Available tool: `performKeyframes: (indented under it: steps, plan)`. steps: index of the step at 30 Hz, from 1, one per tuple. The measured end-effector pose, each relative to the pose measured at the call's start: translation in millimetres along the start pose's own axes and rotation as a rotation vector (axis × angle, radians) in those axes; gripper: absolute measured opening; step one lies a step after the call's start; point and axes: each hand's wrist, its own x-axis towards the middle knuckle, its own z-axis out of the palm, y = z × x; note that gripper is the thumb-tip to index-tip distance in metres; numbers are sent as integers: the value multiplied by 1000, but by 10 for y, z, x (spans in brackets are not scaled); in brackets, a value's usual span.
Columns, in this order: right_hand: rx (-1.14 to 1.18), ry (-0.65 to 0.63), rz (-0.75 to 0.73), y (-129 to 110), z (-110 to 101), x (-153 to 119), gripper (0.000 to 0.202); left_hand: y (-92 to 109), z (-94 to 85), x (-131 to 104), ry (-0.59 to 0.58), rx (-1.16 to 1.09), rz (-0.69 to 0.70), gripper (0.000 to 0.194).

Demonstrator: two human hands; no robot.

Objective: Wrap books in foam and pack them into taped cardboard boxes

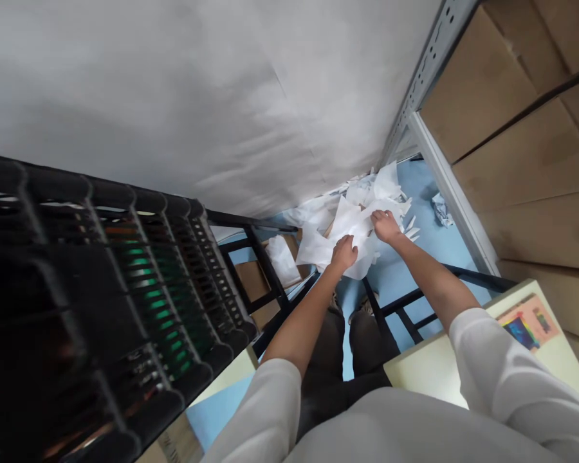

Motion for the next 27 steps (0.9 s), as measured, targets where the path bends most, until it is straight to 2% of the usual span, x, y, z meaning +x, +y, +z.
performKeyframes:
  steps: [4, 11, 14, 17, 23, 27]
  plan:
    - [36, 38, 77, -61, -457, -156, 46, 201, -240, -106, -5, -18, 11, 51]
    - [169, 213, 196, -137, -1164, -467, 53, 670, -696, -317, 3, -11, 26, 49]
    - [356, 322, 255, -146, -1356, -593, 58, 901, -914, -421, 13, 5, 54, 50]
    - [561, 414, 296, -159, -1517, -726, 54, 1145, -1156, -520, 34, 15, 81, 51]
    - [941, 387, 319, -258, -1856, -1087, 57, 1550, -1629, -696, 158, 0, 124, 52]
    - [1122, 403, 332, -398, -2058, -1382, 60, 1733, -1853, -817, 210, 21, 162, 51]
